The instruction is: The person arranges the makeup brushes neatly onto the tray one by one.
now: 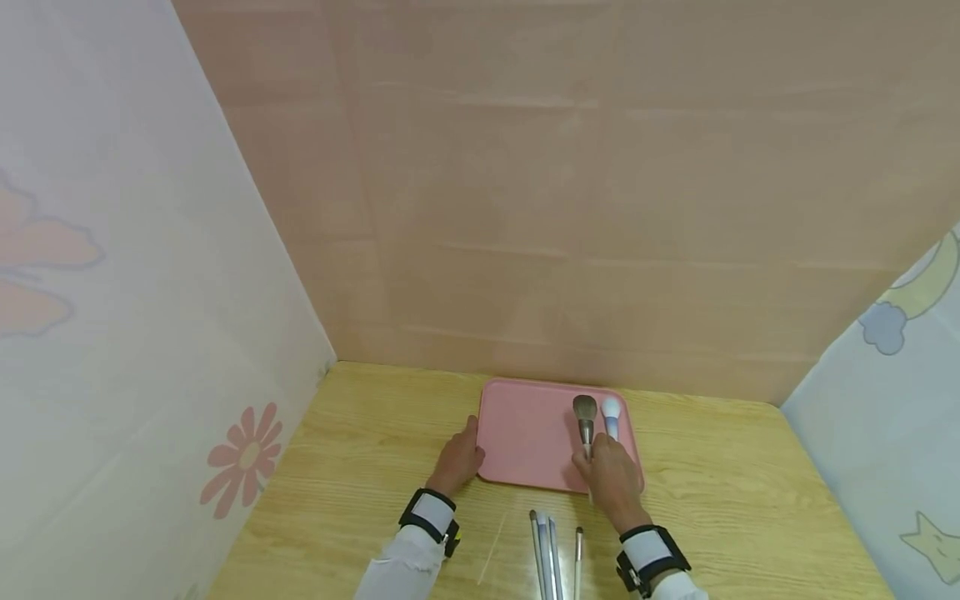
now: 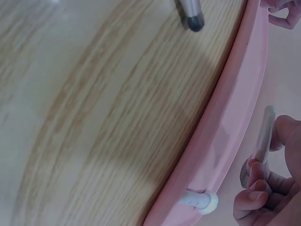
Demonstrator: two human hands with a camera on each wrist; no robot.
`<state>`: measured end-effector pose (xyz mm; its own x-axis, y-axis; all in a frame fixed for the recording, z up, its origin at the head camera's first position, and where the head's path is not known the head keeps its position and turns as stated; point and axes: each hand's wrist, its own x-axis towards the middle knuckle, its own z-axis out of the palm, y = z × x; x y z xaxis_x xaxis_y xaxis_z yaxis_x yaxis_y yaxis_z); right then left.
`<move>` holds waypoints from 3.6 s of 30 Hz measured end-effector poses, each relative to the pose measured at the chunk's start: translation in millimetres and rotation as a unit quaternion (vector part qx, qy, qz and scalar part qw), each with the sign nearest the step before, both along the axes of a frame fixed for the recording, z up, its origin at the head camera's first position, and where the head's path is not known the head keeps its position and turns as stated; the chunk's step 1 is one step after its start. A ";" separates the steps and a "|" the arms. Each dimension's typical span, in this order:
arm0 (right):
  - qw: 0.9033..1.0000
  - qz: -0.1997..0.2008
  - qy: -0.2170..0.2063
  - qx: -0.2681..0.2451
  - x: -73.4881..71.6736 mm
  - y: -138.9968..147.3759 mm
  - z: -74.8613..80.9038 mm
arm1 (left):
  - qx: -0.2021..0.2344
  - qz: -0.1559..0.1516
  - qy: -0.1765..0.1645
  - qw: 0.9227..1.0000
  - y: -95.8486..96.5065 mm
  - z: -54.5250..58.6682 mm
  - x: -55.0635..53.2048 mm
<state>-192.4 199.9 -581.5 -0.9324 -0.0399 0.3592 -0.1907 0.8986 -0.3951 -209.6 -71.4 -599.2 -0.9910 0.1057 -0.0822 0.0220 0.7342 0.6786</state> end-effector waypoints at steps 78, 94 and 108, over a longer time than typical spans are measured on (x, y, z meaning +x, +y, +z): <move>0.994 0.003 -0.040 0.097 -32.6 7.9 -6.4 | 0.001 -0.002 0.016 1.000 2.0 6.4 5.5; 0.993 -0.001 -0.039 0.108 -31.3 9.1 -11.2 | -0.011 -0.008 0.023 1.000 0.6 6.6 4.8; 0.991 0.018 -0.014 0.131 -31.0 11.8 -12.2 | -0.008 -0.007 0.018 1.000 0.3 5.0 4.2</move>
<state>-223.5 211.7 -593.7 -0.9382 -0.1610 0.3064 -0.2159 0.9641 -0.1547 -205.4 -71.1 -594.1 -0.9917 0.1186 -0.0488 0.0563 0.7442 0.6656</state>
